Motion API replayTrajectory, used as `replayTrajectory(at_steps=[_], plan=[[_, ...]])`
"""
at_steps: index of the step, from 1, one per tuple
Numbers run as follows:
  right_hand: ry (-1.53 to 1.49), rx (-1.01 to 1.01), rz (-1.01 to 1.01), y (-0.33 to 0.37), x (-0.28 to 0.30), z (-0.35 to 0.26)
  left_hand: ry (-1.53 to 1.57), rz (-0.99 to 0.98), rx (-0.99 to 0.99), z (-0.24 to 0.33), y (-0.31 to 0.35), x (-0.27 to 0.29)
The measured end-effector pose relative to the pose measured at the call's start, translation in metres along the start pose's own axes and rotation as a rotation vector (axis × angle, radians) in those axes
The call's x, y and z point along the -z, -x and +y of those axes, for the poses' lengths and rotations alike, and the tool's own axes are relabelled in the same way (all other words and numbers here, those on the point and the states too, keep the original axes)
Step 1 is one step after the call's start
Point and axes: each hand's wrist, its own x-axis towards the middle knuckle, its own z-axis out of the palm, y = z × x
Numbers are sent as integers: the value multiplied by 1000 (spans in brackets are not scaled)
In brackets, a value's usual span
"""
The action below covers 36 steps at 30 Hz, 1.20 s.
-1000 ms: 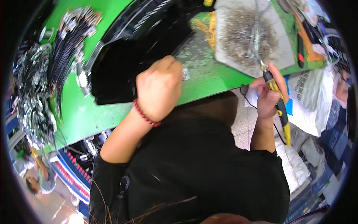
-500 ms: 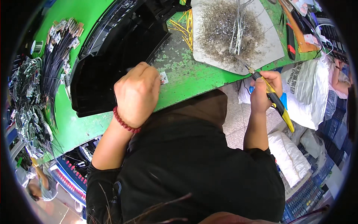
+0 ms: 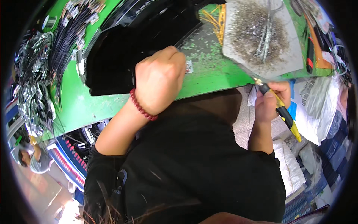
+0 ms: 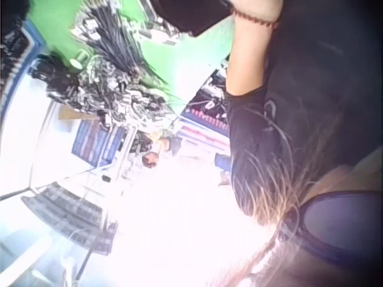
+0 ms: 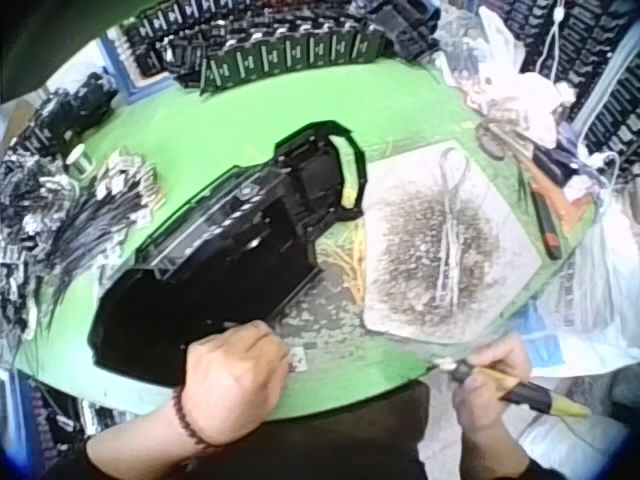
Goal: The person solders wires onto circuit boards and toy car shells using a soldering iron, placing the assembled toy car shells into a storage container.
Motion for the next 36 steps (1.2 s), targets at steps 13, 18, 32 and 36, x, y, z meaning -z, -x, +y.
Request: replayTrajectory(at_steps=[13,18,32,36], plan=[[-55,-139,-261,2,-60,14,5,-46,-14,-6,3,3],[-2,-144,-349,1,-58,12,15,-76,-8,-7,1,5],[55,-153,-406,-4,-60,8,33,-71,3,-8,1,4],[-160,-199,-237,0,-62,10,32,-65,-9,-8,0,4]])
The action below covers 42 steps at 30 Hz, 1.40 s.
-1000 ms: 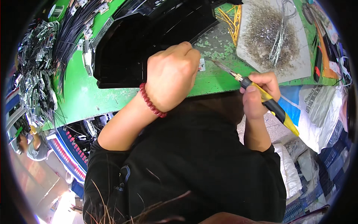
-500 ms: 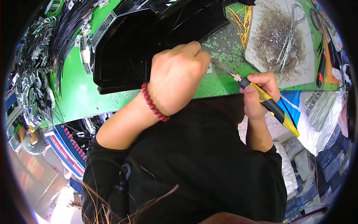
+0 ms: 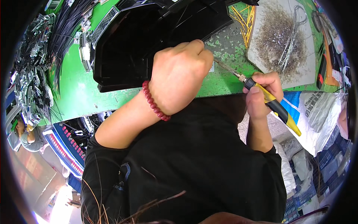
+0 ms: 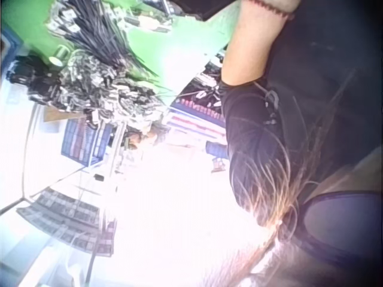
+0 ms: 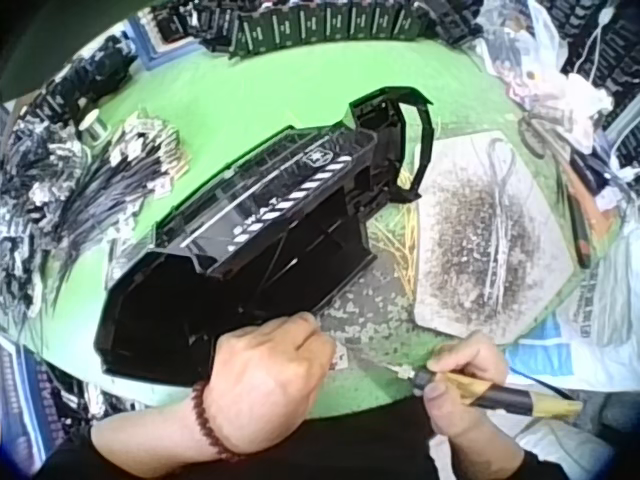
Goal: The person solders wires onto circuit boards and toy car shells using a soldering iron, placing the assembled toy car shells into a storage container.
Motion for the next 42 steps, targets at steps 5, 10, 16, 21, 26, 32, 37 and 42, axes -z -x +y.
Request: replayTrajectory(at_steps=[5,10,16,21,26,32,37,42], plan=[[100,14,3,3,5,4,-16,0,-8,1,0,0],[60,-16,2,3,3,2,-26,11,5,1,1,-2],[55,-12,3,2,3,2,-35,0,16,2,1,-1],[42,-15,-5,2,3,2,-45,3,6,1,1,-1],[134,39,-131,-1,7,2,-42,1,-4,1,1,-1],[77,3,-38,-1,2,2,-50,8,-9,2,0,-1],[68,-1,-32,-1,1,1,-38,66,-16,3,0,-6],[60,-13,-45,-1,3,1,-31,88,-14,2,1,-8]])
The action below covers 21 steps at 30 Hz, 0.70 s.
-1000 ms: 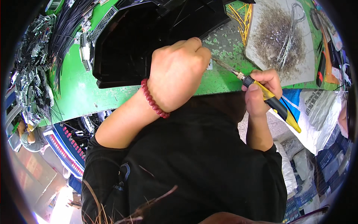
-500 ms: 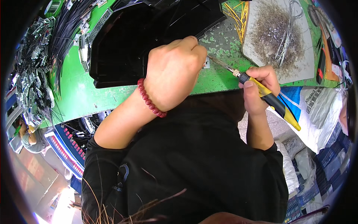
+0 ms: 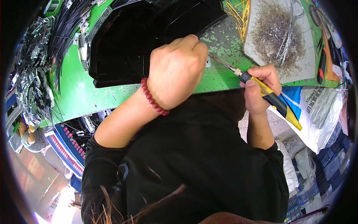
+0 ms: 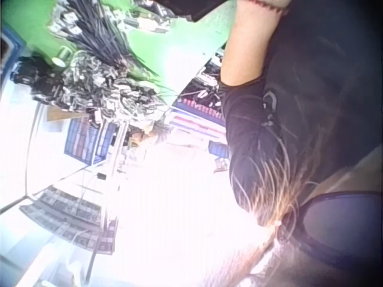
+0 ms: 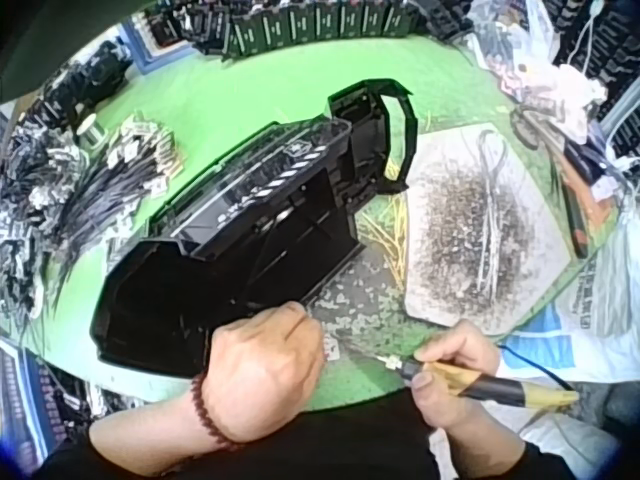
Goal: The person solders wires onto circuit boards and toy car shells using a soldering iron, placing the assembled toy car shells into a storage container.
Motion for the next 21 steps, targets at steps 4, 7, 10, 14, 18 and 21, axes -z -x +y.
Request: replayTrajectory(at_steps=[4,7,10,14,18,21], plan=[[26,-8,-5,1,1,-1,11,-11,9,-1,0,0],[40,3,-22,0,1,0,15,3,5,-1,0,-1],[59,26,-38,0,2,2,19,2,4,-1,0,-1],[73,19,-54,-1,2,1,28,7,3,-2,0,-1],[59,56,-28,2,4,4,26,8,-8,-2,-1,0],[43,121,-23,0,5,5,22,7,-13,-3,0,0]])
